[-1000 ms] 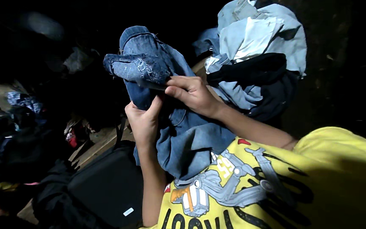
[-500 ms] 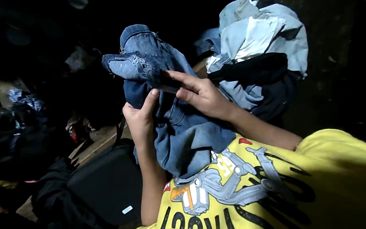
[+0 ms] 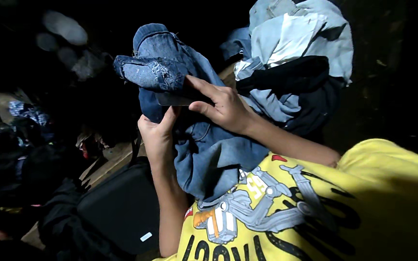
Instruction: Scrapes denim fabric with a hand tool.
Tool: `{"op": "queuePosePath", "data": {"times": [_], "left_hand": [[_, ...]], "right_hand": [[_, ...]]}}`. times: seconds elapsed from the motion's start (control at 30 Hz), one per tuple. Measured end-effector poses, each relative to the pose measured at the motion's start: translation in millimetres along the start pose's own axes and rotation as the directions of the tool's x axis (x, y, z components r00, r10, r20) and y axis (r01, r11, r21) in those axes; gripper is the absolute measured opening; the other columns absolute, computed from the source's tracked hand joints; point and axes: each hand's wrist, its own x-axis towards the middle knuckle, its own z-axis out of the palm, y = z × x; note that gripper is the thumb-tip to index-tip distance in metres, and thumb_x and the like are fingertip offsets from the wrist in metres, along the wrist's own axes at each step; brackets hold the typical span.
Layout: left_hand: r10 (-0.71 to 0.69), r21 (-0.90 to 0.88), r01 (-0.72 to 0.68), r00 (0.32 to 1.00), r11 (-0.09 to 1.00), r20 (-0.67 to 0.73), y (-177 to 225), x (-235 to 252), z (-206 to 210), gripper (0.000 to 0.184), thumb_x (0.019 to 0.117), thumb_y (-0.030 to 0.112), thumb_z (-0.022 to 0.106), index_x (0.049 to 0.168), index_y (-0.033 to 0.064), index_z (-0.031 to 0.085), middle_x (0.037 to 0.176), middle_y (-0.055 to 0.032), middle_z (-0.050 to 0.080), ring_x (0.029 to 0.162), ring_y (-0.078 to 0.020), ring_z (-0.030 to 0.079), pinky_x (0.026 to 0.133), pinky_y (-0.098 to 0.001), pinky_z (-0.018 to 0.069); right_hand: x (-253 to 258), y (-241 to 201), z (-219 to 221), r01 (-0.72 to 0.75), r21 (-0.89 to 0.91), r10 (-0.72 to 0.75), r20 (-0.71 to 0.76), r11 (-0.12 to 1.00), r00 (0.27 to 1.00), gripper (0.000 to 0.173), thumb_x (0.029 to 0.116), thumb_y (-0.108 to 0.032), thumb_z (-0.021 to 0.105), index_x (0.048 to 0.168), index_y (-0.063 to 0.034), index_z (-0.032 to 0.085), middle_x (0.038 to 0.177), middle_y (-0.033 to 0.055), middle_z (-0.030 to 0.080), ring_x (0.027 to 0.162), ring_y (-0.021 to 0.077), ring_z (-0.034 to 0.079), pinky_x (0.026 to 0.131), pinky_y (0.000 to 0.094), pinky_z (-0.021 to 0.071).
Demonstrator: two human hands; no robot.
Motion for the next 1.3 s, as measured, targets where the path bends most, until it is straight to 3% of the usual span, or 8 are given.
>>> {"op": "queuePosePath", "data": {"times": [0.2,0.33,0.43,0.57,0.7,0.83,0.97,1.3], "left_hand": [[0.037,0.047,-0.038,0.999,0.998,0.035,-6.8,-2.8,2.4,0.019,0.0897,0.005,0.07,0.1,0.0206,0.066,0.085,0.0147,0.071,0.076,0.0038,0.068,0.07,-0.0161,0.0582],[0.048,0.047,-0.05,0.998,0.998,0.046,-7.6,-0.9,0.5,0.014,0.0928,0.01,0.071,0.101,0.0201,0.067,0.086,0.0146,0.071,0.076,0.0039,0.068,0.071,-0.0157,0.058],[0.011,0.048,-0.012,0.999,0.999,0.037,-6.2,0.2,-2.4,0.011,0.092,0.013,0.072,0.096,0.0219,0.068,0.079,0.0144,0.071,0.068,0.0038,0.067,0.063,-0.0149,0.0567],[-0.002,0.053,-0.001,0.999,0.999,0.043,-4.8,-0.5,-4.2,0.009,0.0938,0.015,0.07,0.097,0.0228,0.066,0.081,0.0143,0.07,0.071,0.0039,0.067,0.065,-0.0149,0.057],[0.074,0.039,-0.075,0.997,0.996,0.032,-6.5,-0.2,1.0,0.013,0.0915,0.02,0.077,0.101,0.0213,0.068,0.087,0.0139,0.073,0.078,0.0019,0.07,0.072,-0.0174,0.0598],[0.068,0.005,-0.068,0.998,0.998,0.012,-5.9,1.8,4.0,0.016,0.0894,0.011,0.076,0.102,0.0175,0.068,0.088,0.0117,0.074,0.081,0.0002,0.071,0.076,-0.0199,0.0613],[0.059,0.026,-0.059,0.998,0.998,-0.006,-4.3,2.4,4.3,0.016,0.0884,0.01,0.074,0.095,0.022,0.067,0.081,0.0154,0.072,0.075,0.0043,0.069,0.07,-0.0159,0.059],[0.07,-0.006,-0.07,0.998,0.998,0.002,-5.4,2.2,4.5,0.019,0.0884,0.006,0.074,0.101,0.0191,0.067,0.087,0.0141,0.073,0.081,0.0032,0.07,0.076,-0.0173,0.0599]], "right_hand": [[-9.3,9.4,7.6,0.05,-0.108,-0.065,-0.132,0.993,0.989,0.044,0.1034,-0.039,0.055,0.123,-0.0039,0.073,0.08,0.0124,0.064,0.064,0.0213,0.061,0.053,0.0355,0.0481],[3.6,-1.4,8.7,-0.048,0.234,0.072,-0.094,0.971,0.993,0.032,0.1034,-0.023,0.058,0.113,0.0014,0.075,0.094,0.0086,0.073,0.085,0.0098,0.069,0.076,0.0296,0.0561],[15.7,-9.1,-8.6,-0.342,0.68,0.281,0.204,0.649,0.938,0.024,0.1078,-0.016,0.047,0.097,-0.0053,0.066,0.07,-0.0112,0.054,0.057,-0.0074,0.044,0.053,0.0108,0.0372],[29.8,-4.3,-26.3,-0.618,0.712,0.281,0.55,0.334,0.786,0.038,0.1125,-0.029,0.032,0.084,-0.0138,0.052,0.057,-0.0086,0.043,0.042,-0.0021,0.032,0.039,0.0129,0.0255],[26.4,-12.9,-23.9,-0.453,0.699,0.263,0.369,0.554,0.891,0.027,0.1096,-0.021,0.043,0.102,-0.0068,0.065,0.068,-0.0099,0.051,0.052,-0.0051,0.042,0.047,0.0116,0.0343],[6.2,-11.5,-19.2,-0.102,0.271,0.077,0.1,0.957,0.992,0.043,0.1071,-0.027,0.05,0.135,0.0034,0.063,0.131,0.0114,0.068,0.116,0.0083,0.065,0.1,0.0277,0.0517],[-11.5,-0.2,-8.3,0.027,-0.003,-0.027,-0.043,1.0,0.999,0.05,0.1057,-0.038,0.051,0.136,0.0001,0.064,0.109,0.0165,0.073,0.089,0.0224,0.071,0.074,0.0386,0.0573],[1.8,3.9,4.8,-0.004,0.027,0.005,-0.037,1.0,0.999,0.048,0.1045,-0.034,0.054,0.136,0.0011,0.063,0.122,0.0171,0.071,0.106,0.026,0.072,0.084,0.0436,0.058]]}}
